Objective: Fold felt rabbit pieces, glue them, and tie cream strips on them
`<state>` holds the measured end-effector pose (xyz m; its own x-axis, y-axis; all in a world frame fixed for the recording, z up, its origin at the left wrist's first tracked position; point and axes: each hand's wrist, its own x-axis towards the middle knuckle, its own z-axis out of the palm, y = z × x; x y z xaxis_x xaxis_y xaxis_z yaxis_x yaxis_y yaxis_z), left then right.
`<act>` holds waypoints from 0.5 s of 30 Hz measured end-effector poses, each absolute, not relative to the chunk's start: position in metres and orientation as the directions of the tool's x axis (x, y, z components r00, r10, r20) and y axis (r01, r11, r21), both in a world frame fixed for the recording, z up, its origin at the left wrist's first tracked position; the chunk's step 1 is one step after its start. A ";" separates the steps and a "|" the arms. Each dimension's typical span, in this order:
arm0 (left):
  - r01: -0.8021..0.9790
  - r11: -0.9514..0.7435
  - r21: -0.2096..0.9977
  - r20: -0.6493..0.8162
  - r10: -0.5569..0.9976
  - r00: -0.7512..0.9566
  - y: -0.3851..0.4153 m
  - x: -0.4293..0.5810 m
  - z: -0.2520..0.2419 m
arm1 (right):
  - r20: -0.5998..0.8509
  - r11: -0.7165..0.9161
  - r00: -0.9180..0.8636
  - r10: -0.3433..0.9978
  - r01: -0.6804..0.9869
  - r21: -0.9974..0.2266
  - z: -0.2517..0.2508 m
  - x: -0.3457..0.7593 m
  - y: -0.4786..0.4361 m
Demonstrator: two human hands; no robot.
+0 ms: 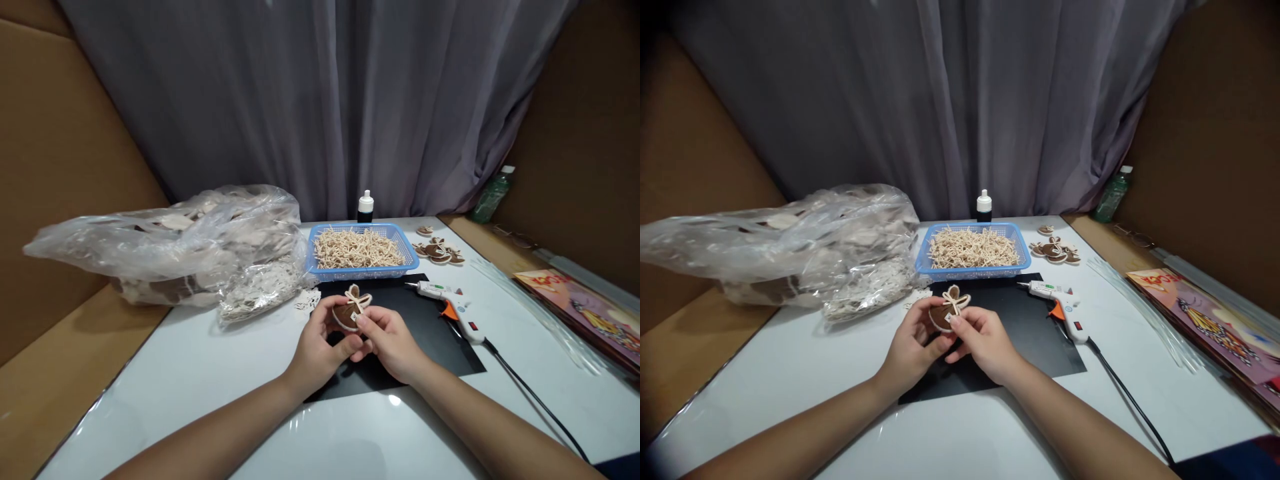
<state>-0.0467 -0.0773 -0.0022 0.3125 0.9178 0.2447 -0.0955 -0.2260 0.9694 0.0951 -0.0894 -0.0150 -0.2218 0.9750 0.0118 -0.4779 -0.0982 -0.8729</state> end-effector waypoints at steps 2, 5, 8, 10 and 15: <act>-0.133 -0.268 0.954 0.291 0.934 0.209 -0.070 -0.049 -0.003 | -0.009 -0.102 -0.195 0.981 -0.473 -0.875 -0.013 0.098 -0.088; -0.045 -0.246 0.968 0.247 0.969 0.025 -0.058 -0.055 -0.006 | -0.034 -0.099 -0.144 0.989 -0.480 -0.871 -0.008 0.104 -0.084; 0.036 -0.217 0.975 0.217 0.976 0.023 -0.052 -0.056 -0.008 | -0.040 -0.085 -0.103 0.994 -0.485 -0.870 -0.006 0.107 -0.082; -0.053 -0.264 0.963 0.269 0.959 0.095 -0.055 -0.054 -0.008 | -0.037 -0.074 -0.086 0.996 -0.488 -0.870 -0.006 0.107 -0.083; -0.232 -0.260 0.937 0.330 0.879 0.345 -0.072 -0.049 -0.008 | -0.036 -0.091 -0.134 0.990 -0.434 -0.896 -0.010 0.097 -0.089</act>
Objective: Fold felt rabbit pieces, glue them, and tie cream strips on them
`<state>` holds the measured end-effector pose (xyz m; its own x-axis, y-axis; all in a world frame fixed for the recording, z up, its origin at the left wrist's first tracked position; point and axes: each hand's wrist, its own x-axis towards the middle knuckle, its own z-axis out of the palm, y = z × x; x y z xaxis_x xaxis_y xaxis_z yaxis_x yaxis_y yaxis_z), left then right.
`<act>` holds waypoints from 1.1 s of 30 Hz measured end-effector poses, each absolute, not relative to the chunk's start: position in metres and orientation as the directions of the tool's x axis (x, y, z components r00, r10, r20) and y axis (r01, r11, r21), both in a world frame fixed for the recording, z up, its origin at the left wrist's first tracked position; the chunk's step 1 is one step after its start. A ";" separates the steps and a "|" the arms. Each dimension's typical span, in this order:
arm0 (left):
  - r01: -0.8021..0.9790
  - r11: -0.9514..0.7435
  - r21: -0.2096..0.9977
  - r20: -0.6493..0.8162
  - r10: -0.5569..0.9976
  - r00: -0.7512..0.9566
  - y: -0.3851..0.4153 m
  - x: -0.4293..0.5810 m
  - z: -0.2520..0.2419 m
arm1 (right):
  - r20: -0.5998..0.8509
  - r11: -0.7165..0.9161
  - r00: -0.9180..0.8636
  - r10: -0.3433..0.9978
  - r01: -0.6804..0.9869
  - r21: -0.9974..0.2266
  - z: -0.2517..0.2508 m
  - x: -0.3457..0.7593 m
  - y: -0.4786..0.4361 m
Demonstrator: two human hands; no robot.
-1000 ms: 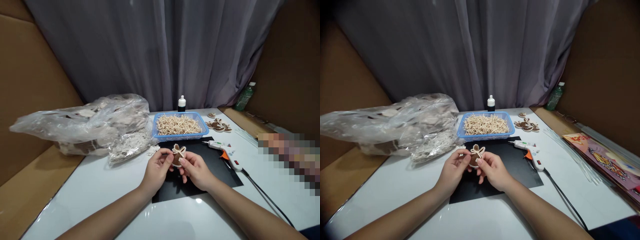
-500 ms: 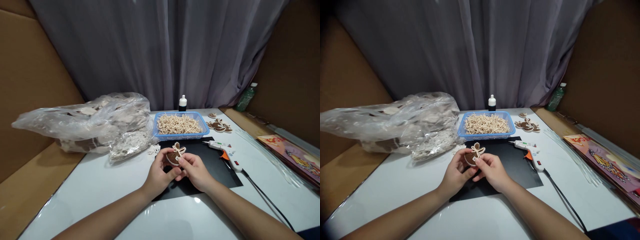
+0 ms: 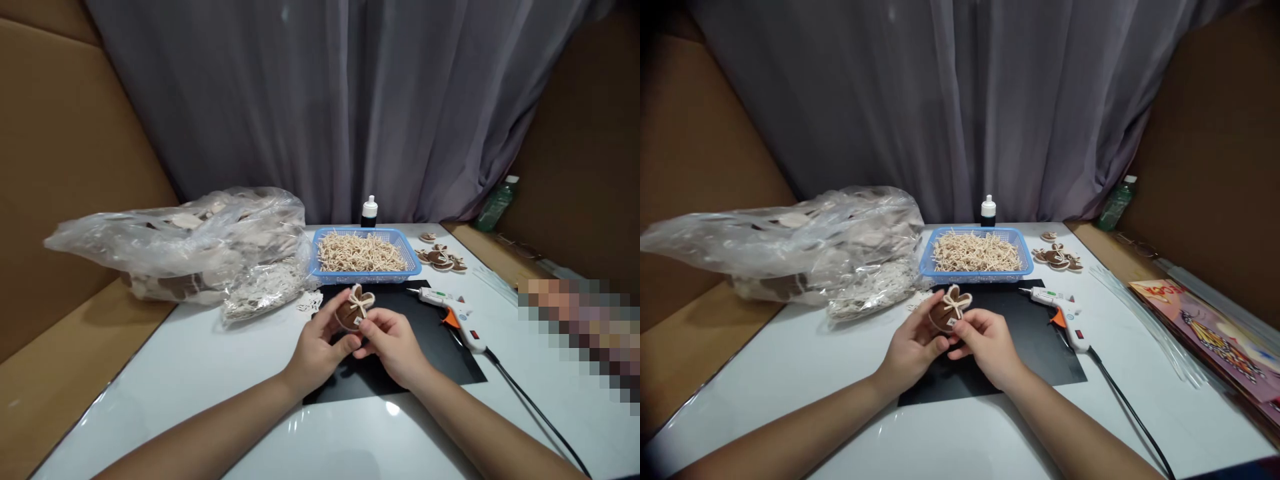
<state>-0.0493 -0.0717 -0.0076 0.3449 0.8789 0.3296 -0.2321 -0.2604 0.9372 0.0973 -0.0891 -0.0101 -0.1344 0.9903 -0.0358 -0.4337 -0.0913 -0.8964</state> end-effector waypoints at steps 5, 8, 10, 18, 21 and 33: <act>-0.184 -0.272 0.945 0.316 0.903 0.292 -0.074 -0.050 -0.008 | -0.031 -0.063 -0.284 0.958 -0.102 -0.993 0.004 0.107 -0.092; -0.225 -0.325 0.919 0.377 0.892 0.249 -0.072 -0.050 -0.009 | -0.059 0.015 -0.212 0.976 0.335 -0.942 0.027 0.138 -0.097; -0.175 -0.371 0.912 0.406 0.879 0.251 -0.071 -0.050 -0.009 | -0.039 0.042 -0.109 0.993 0.656 -0.753 0.037 0.168 -0.103; -0.073 -0.327 0.942 0.329 0.862 0.385 -0.078 -0.051 -0.008 | -0.171 -0.321 0.288 0.942 0.921 -0.222 -0.004 0.269 -0.105; -0.139 -0.319 0.938 0.347 0.826 0.444 -0.080 -0.052 -0.005 | -0.208 -0.295 0.244 0.947 0.919 -0.263 -0.013 0.276 -0.096; 0.222 -0.568 0.792 0.481 0.806 0.344 -0.069 -0.056 -0.010 | -0.141 -0.232 0.273 0.952 0.335 -0.913 0.005 0.253 -0.122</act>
